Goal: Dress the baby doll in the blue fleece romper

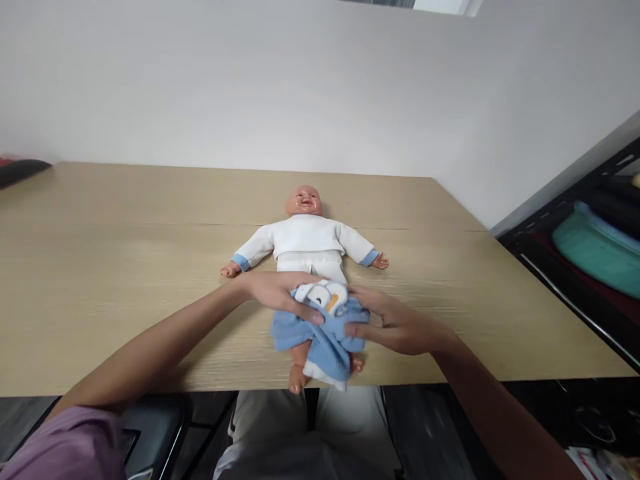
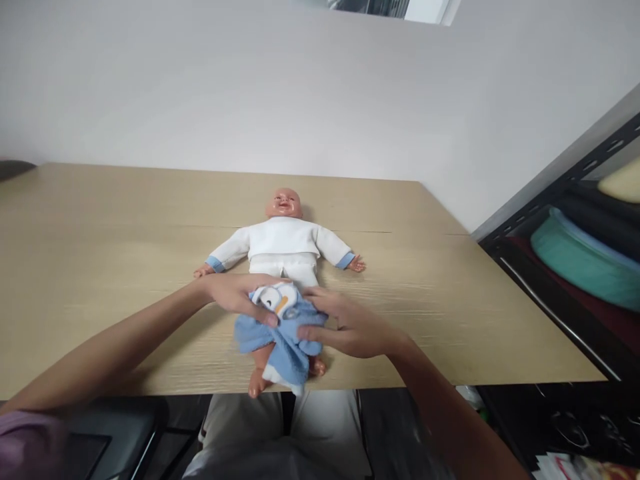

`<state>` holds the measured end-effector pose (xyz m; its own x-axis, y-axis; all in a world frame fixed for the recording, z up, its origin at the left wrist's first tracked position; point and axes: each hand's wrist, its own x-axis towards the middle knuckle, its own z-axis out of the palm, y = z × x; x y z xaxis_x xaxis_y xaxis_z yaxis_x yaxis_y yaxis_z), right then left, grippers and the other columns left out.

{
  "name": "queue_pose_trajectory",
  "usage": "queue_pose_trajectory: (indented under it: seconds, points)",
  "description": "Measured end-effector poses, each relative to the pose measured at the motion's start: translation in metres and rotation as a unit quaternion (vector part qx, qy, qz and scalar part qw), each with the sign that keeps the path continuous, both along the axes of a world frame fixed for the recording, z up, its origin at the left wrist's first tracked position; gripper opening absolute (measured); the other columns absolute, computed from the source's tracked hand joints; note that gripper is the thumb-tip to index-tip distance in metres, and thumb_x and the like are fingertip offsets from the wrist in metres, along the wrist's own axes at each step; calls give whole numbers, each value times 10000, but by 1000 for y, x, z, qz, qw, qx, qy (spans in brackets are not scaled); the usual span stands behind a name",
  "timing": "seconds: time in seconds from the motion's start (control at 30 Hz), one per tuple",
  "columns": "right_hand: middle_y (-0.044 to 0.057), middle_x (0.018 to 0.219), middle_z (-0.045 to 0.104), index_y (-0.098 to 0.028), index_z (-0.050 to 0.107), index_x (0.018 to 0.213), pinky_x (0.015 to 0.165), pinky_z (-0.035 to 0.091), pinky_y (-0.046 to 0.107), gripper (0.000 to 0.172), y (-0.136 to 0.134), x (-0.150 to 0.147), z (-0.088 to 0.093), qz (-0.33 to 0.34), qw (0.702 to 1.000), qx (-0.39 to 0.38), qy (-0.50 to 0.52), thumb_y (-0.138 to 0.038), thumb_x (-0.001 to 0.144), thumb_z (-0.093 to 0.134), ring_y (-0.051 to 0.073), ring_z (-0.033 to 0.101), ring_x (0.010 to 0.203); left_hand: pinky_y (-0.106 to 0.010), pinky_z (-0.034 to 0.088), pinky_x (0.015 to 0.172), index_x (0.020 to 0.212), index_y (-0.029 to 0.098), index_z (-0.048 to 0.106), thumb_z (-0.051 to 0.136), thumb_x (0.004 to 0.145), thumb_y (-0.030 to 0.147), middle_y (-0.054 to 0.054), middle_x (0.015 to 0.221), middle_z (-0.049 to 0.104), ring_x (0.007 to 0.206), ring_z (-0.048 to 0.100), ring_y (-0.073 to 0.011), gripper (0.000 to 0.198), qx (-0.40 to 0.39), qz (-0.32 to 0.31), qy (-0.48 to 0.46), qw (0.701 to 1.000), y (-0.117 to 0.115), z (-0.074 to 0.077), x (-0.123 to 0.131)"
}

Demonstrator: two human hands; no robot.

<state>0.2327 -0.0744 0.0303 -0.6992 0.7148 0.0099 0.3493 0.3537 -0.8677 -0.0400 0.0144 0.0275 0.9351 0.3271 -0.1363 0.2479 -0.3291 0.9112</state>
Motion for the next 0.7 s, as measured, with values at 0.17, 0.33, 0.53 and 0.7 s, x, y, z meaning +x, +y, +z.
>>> queue_pose_trajectory:
  seconds: [0.17, 0.33, 0.53, 0.7]
  points:
    - [76, 1495, 705, -284, 556, 1597, 1225, 501, 478, 545, -7, -1, -16, -114, 991, -58, 43, -568, 1136, 499, 293, 648, 1393, -427, 448, 1251, 1565, 279, 581, 705, 939, 754, -70, 1589, 655, 1511, 553, -344, 796, -28, 130, 72, 988, 6, -15, -8]
    - [36, 964, 822, -274, 775, 1195, 739, 627, 382, 397, -16, -4, -9, -78, 984, -155, -37, -603, 974, 751, 275, 769, 849, -434, 578, 1071, 1403, 236, 700, 902, 748, 730, -102, 1452, 740, 1364, 667, -393, 845, -62, 107, 82, 989, 6, -22, -5]
    - [13, 783, 728, -259, 777, 1009, 699, 562, 355, 365, -36, -19, -4, -110, 979, -170, 4, -618, 992, 711, 228, 654, 722, -380, 623, 907, 1168, 209, 794, 911, 835, 550, -61, 1139, 830, 1071, 778, -305, 490, -101, -52, -6, 994, 4, -28, -1]
    - [45, 985, 760, -298, 774, 1297, 745, 600, 377, 555, -60, -32, -28, -246, 935, -239, 89, -737, 974, 668, 264, 684, 865, -382, 562, 1068, 1308, 251, 736, 796, 941, 572, -61, 1344, 773, 1256, 707, -298, 491, -65, 36, -25, 997, 0, -32, -3]
